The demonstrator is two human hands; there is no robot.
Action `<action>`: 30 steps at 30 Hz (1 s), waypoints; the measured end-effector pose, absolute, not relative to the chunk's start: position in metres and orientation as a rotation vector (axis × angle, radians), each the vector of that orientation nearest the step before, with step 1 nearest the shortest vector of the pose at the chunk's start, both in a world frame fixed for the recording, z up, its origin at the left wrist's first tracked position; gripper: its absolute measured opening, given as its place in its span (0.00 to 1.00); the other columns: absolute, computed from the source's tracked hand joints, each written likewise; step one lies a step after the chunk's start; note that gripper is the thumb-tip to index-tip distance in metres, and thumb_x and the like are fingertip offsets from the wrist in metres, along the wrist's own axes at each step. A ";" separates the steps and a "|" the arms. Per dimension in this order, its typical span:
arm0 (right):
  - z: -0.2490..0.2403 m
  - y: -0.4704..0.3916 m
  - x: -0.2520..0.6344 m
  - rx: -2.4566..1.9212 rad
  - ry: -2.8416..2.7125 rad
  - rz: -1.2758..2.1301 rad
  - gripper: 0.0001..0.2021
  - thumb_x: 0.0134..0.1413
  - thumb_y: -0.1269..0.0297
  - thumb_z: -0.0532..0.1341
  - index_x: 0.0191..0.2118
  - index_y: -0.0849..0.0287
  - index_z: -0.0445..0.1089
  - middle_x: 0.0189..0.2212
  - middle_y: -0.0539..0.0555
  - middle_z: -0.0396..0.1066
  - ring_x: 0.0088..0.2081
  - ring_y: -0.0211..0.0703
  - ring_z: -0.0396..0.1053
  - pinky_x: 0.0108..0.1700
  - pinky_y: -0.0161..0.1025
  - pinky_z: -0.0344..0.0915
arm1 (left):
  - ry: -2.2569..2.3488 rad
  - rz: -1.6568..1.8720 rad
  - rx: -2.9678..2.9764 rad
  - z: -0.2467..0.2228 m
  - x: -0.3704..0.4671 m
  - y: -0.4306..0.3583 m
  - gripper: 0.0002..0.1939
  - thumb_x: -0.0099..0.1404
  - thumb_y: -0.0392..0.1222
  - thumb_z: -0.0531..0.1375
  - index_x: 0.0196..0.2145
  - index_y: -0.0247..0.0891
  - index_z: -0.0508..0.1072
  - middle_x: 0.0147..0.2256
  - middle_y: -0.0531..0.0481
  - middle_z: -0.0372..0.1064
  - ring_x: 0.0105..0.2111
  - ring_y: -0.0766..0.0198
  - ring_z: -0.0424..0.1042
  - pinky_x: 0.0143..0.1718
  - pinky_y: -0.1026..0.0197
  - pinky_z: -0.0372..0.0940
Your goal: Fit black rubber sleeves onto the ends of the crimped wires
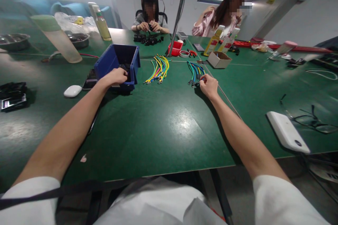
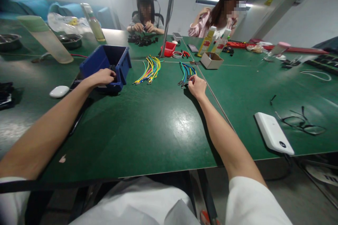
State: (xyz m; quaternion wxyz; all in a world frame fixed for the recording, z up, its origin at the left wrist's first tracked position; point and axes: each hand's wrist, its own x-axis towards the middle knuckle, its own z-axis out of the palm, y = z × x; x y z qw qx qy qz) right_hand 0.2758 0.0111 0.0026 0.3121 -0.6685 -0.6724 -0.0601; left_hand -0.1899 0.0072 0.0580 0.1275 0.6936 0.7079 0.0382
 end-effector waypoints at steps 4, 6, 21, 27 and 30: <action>0.000 0.013 0.277 -1.801 -1.741 -0.167 0.12 0.45 0.68 0.55 0.38 0.58 0.69 0.29 0.56 0.73 0.31 0.50 0.69 0.36 0.41 0.58 | 2.156 0.186 2.014 0.056 -0.190 0.009 0.14 0.53 0.42 0.56 0.35 0.39 0.78 0.38 0.41 0.77 0.39 0.48 0.75 0.39 0.58 0.67; 0.000 0.013 0.278 -1.809 -1.731 -0.161 0.13 0.45 0.68 0.54 0.39 0.57 0.67 0.29 0.57 0.73 0.30 0.50 0.68 0.36 0.41 0.58 | 2.182 0.235 2.024 0.056 -0.189 0.008 0.14 0.57 0.46 0.56 0.35 0.39 0.78 0.38 0.39 0.77 0.39 0.47 0.75 0.39 0.57 0.67; 0.006 0.001 0.258 -1.794 -2.035 -0.277 0.09 0.49 0.64 0.58 0.38 0.57 0.67 0.27 0.57 0.73 0.30 0.50 0.68 0.32 0.39 0.51 | 1.903 0.422 2.263 0.061 -0.191 0.002 0.17 0.54 0.38 0.56 0.37 0.35 0.82 0.36 0.43 0.78 0.39 0.51 0.75 0.44 0.58 0.66; 0.006 -0.003 0.251 -1.703 -2.112 -0.315 0.10 0.49 0.66 0.57 0.39 0.58 0.68 0.31 0.57 0.75 0.31 0.49 0.68 0.31 0.39 0.50 | 1.874 0.422 2.184 0.065 -0.189 0.001 0.20 0.49 0.37 0.56 0.38 0.35 0.81 0.34 0.46 0.78 0.39 0.53 0.76 0.43 0.61 0.67; 0.005 -0.004 0.246 -1.700 -2.132 -0.348 0.10 0.49 0.67 0.56 0.39 0.58 0.69 0.32 0.58 0.76 0.31 0.49 0.68 0.30 0.39 0.50 | 1.832 0.442 2.175 0.065 -0.190 0.001 0.20 0.49 0.37 0.55 0.38 0.36 0.80 0.35 0.48 0.78 0.39 0.54 0.75 0.41 0.63 0.67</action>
